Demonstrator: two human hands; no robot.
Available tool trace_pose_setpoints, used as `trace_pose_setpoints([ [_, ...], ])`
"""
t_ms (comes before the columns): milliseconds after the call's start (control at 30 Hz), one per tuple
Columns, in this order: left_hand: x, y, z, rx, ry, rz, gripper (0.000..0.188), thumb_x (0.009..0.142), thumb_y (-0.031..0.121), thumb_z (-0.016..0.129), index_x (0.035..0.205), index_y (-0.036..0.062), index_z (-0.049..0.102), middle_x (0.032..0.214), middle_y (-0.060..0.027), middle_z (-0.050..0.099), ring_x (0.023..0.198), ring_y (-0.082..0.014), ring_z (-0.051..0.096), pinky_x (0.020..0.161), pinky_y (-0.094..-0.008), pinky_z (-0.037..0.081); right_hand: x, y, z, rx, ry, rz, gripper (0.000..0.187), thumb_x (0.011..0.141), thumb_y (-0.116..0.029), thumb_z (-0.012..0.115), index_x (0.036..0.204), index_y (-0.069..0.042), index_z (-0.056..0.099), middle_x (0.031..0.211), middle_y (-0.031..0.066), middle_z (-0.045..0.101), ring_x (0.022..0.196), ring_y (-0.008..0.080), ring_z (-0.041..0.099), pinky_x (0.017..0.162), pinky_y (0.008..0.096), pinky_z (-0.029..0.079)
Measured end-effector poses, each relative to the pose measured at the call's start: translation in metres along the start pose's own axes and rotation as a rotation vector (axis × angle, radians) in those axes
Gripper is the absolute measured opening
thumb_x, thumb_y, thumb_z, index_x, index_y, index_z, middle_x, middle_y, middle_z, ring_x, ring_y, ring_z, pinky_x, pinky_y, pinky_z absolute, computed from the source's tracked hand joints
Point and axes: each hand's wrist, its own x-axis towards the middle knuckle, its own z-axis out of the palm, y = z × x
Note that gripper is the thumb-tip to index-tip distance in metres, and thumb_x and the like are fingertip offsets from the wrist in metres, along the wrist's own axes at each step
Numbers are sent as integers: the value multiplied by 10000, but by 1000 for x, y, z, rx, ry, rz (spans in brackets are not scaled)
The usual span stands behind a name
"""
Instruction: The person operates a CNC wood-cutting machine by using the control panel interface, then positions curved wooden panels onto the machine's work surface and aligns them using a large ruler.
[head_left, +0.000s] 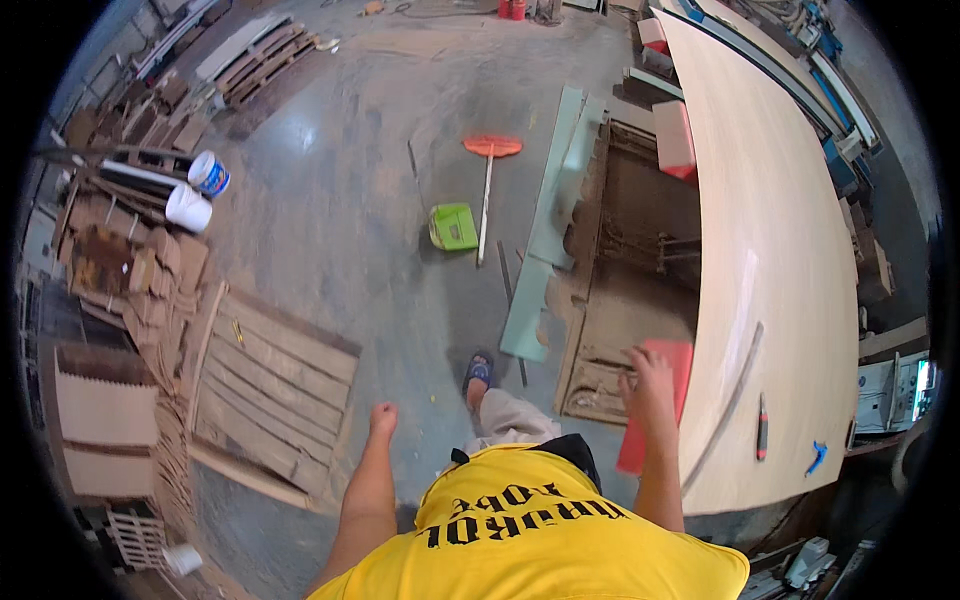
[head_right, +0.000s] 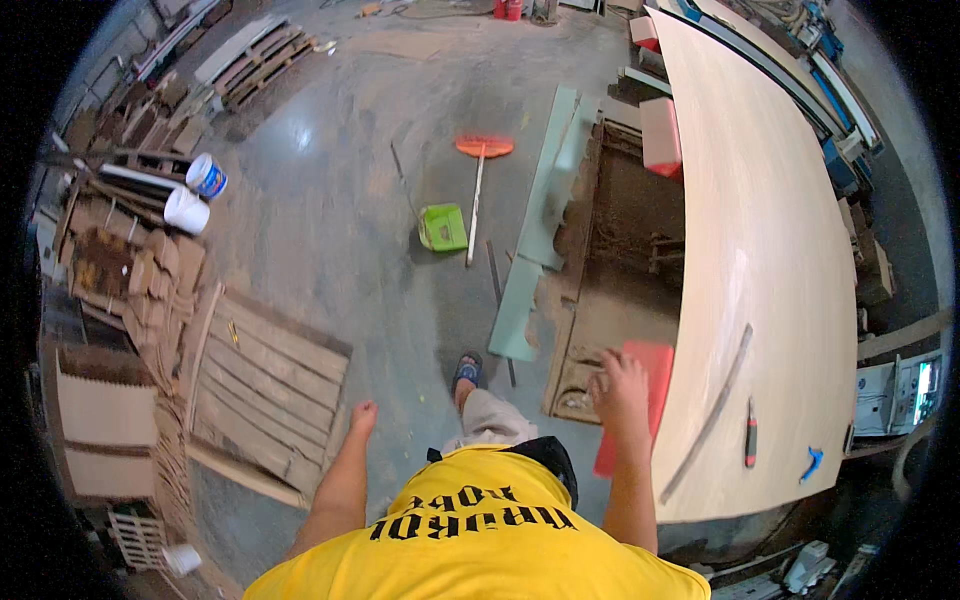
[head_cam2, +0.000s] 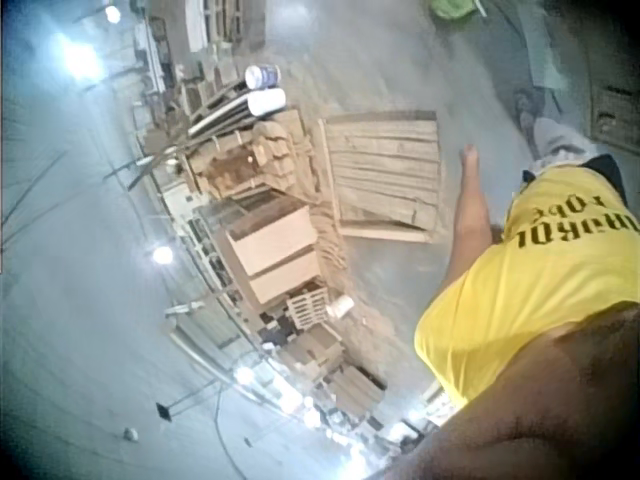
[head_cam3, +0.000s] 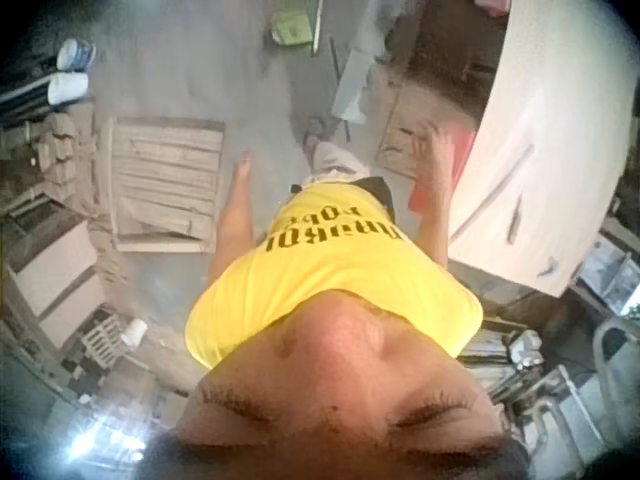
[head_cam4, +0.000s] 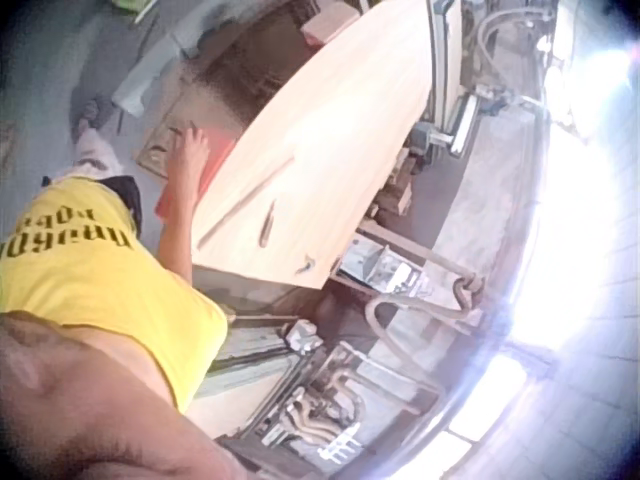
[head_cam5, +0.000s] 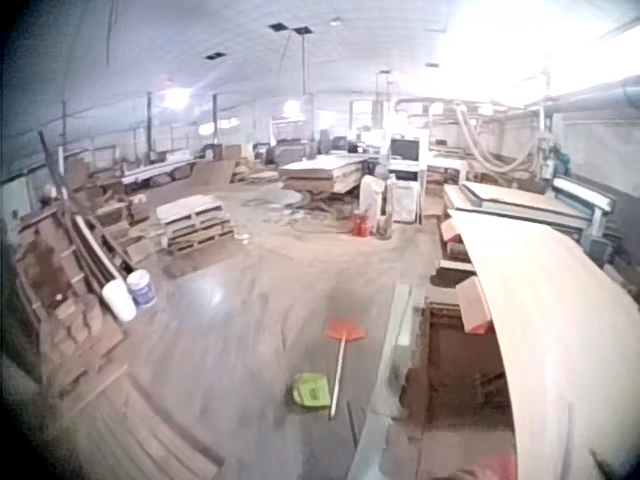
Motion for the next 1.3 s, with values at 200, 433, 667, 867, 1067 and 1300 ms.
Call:
trace_pose_setpoints([
  [200,99,27,-44,-72,121,-36,283,897,256,680,1018,10,753,1012,-119,746,883,-272,688,814,-420,539,179,-51,39,-11,-390,-45,476,918,-266,665,1357,-101,581,1222,163,667,1200,355,592,1039,478,445],
  [433,219,194,-55,-390,-94,-167,259,900,212,687,1055,11,741,934,-54,707,866,-183,636,781,-364,516,380,-106,-22,248,-90,-229,454,960,-236,646,1383,-101,553,1310,131,636,1217,352,580,1070,462,437],
  [667,346,493,-8,102,-241,287,365,900,216,666,1191,2,713,1142,-168,742,1075,-295,698,931,-421,526,517,-30,23,29,-109,55,487,927,-252,674,1377,-100,562,1326,148,630,1217,364,586,1063,473,444],
  [867,412,750,41,-7,-313,704,450,925,260,685,1324,56,640,1175,-192,725,1078,-297,704,944,-402,540,562,103,95,347,-434,430,520,920,-294,650,1361,-21,610,1356,207,631,1261,373,592,1064,436,470],
  [1067,515,868,50,-37,-192,952,349,962,211,637,1267,42,664,1137,-177,736,1068,-284,704,925,-388,540,677,180,139,163,-494,659,575,898,-368,650,1375,-48,613,1361,203,633,1254,371,602,1065,447,476],
  [1300,611,856,19,902,-401,706,414,949,359,493,1110,66,738,1182,-199,703,1064,-389,678,920,-509,535,944,208,92,207,-340,363,526,920,-341,654,1373,-81,592,1335,200,637,1209,384,611,1030,476,491],
])
